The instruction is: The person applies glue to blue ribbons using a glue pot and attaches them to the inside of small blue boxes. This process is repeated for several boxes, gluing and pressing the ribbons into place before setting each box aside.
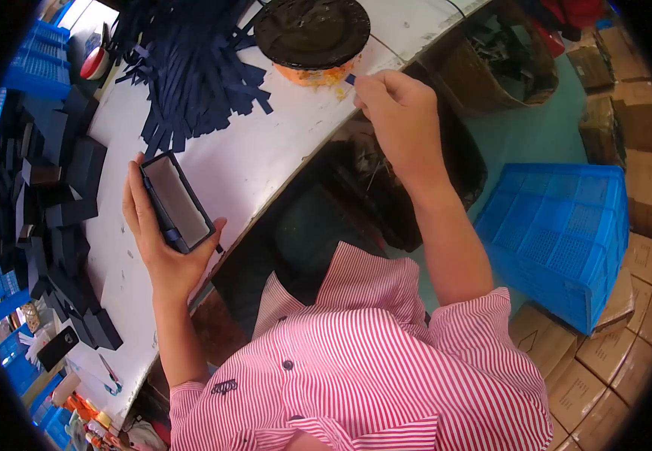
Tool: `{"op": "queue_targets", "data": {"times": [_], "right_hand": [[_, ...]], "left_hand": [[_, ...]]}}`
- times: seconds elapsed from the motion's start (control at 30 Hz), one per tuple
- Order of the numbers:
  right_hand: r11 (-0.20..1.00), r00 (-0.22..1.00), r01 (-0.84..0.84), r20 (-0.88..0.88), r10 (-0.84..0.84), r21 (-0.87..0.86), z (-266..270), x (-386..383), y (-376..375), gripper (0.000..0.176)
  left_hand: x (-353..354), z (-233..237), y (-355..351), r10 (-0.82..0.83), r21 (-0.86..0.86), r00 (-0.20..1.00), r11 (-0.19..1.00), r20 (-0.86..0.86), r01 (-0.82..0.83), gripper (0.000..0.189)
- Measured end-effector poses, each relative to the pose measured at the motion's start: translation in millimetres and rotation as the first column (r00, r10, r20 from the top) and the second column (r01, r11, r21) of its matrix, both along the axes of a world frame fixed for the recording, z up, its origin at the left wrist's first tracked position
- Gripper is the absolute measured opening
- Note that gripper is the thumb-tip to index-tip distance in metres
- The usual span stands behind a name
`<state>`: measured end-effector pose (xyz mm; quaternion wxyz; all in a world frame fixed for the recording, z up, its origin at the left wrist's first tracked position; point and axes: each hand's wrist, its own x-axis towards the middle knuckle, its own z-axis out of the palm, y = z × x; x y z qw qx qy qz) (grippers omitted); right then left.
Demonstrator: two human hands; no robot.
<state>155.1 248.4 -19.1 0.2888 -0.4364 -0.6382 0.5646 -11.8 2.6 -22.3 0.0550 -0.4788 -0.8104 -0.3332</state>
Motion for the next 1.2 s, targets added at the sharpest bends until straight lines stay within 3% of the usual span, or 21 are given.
{"op": "queue_targets", "data": {"times": [0.03,0.1,0.17,0.23,0.47,0.77,1.2], "right_hand": [[1.000,1.000,-0.003,-0.001,0.003,-0.012,0,3,-4,0.027],[0.976,0.992,-0.119,0.056,0.111,0.181,0,14,-12,0.026],[0.953,0.970,-0.241,0.081,0.230,0.184,17,14,-33,0.017],[0.925,0.945,-0.310,-0.034,0.325,0.220,13,8,-48,0.010],[0.783,0.770,-0.547,-0.188,0.609,0.294,31,-33,-75,0.009],[0.715,0.760,-0.519,-0.131,0.637,0.469,42,-55,-84,0.010],[0.721,0.746,-0.594,-0.092,0.660,0.356,48,-58,-82,0.009]], "left_hand": [[0,2,-1,0.006,0.011,0.999,1.000,-0.033,-0.006,0.114],[0,7,1,-0.002,0.064,0.997,0.998,-0.083,0.007,0.112],[-4,9,-1,-0.017,0.107,0.988,0.994,-0.152,0.034,0.110],[-9,9,-3,-0.035,0.126,0.969,0.990,-0.245,0.068,0.110],[-6,17,-8,-0.075,0.131,0.920,0.982,-0.384,0.135,0.106],[-4,21,-13,-0.087,0.113,0.890,0.982,-0.448,0.153,0.101],[-5,23,-12,-0.100,0.101,0.860,0.980,-0.500,0.172,0.096]]}}
